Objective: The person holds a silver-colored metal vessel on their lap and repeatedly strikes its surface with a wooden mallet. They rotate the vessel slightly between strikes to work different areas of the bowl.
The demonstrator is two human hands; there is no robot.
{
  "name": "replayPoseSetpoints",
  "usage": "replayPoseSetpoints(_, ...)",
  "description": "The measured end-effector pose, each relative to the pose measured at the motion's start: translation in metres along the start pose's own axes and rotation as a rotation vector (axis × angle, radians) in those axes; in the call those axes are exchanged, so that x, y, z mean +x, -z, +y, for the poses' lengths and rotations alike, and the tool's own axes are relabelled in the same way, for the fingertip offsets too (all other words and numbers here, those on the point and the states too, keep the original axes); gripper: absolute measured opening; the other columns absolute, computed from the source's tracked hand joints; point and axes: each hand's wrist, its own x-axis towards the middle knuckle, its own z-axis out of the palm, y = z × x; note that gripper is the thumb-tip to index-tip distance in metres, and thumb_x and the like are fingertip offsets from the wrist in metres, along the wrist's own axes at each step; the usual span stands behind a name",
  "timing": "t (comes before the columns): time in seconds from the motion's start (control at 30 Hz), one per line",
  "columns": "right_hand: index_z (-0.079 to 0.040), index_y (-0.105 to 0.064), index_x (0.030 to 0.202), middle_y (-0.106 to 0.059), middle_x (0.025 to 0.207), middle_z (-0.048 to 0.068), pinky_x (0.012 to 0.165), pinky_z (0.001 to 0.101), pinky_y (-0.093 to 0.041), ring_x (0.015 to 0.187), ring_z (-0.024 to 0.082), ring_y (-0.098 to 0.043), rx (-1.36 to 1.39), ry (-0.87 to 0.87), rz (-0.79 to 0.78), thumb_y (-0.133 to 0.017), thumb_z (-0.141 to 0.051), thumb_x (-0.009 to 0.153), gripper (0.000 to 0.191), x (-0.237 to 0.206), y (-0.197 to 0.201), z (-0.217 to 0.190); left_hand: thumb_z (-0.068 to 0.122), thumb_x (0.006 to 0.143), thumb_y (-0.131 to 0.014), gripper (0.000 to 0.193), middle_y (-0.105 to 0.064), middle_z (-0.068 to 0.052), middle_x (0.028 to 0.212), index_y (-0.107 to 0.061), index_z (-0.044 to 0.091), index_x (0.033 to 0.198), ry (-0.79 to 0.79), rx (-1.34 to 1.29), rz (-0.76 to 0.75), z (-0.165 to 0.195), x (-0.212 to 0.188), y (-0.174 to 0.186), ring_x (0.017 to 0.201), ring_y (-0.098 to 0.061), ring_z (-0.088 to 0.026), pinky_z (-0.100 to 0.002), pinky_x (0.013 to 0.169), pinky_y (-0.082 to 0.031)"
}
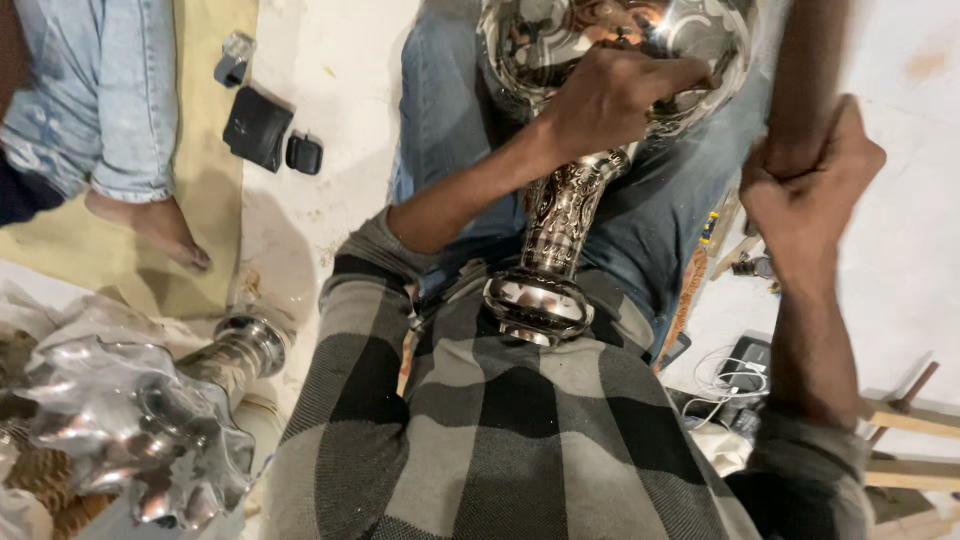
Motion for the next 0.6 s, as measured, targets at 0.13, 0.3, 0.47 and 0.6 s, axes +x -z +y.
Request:
replayPoseSetpoints(0.13,0.003,-0.044,0.087,-0.049,0.075,0.014,0.064,0.0313,-0.043,0.068,0.016,-0.044,-0.105,0.001,-0.012,-0.062,0.006,0.081,0.019,-0.015,-0.001,0.014,-0.014,0.080,-0.060,0.049,-0.076,-0.010,0.084,-0.072,0.011,0.120,-0.030,-0.060,-0.098,-0.007,0.004,-0.005,0.064,-0.072,-0.020,-0.038,0.057,-0.054)
replayPoseSetpoints(0.3,0.005,-0.048,0.092,-0.052,0.078,0.013,0.066,0.0280,-0.045,0.075,0.010,-0.049,0.035,-0.117,0.060,-0.060,0.008,0.083,0.015,-0.031,-0.006,0.014,-0.019,0.072,-0.055,0.062,-0.065,-0.007,0.061,-0.072,0.009,0.124,-0.079,0.065,-0.258,-0.013,0.014,-0.017,0.046,-0.062,-0.017,-0.035,0.041,-0.046)
replayPoseSetpoints(0.47,0.008,-0.055,0.099,-0.059,0.083,0.007,0.070,0.0266,-0.047,0.079,0.010,-0.054,0.187,-0.210,0.187,-0.066,0.003,0.080,0.023,-0.045,-0.020,0.001,-0.004,0.070,-0.067,0.054,-0.058,-0.003,0.056,-0.072,0.016,0.120,-0.168,0.075,-0.264,-0.017,0.020,-0.021,0.045,-0.056,-0.017,-0.038,0.039,-0.041)
replayPoseSetpoints(0.6,0.007,-0.054,0.099,-0.061,0.085,0.011,0.074,0.0274,-0.051,0.083,0.012,-0.053,0.053,-0.296,0.082,-0.064,0.010,0.085,0.018,-0.062,-0.030,0.006,-0.005,0.072,-0.072,0.044,-0.057,-0.004,0.056,-0.072,0.013,0.112,-0.227,0.110,-0.259,-0.017,0.030,-0.026,0.047,-0.057,-0.017,-0.038,0.044,-0.045)
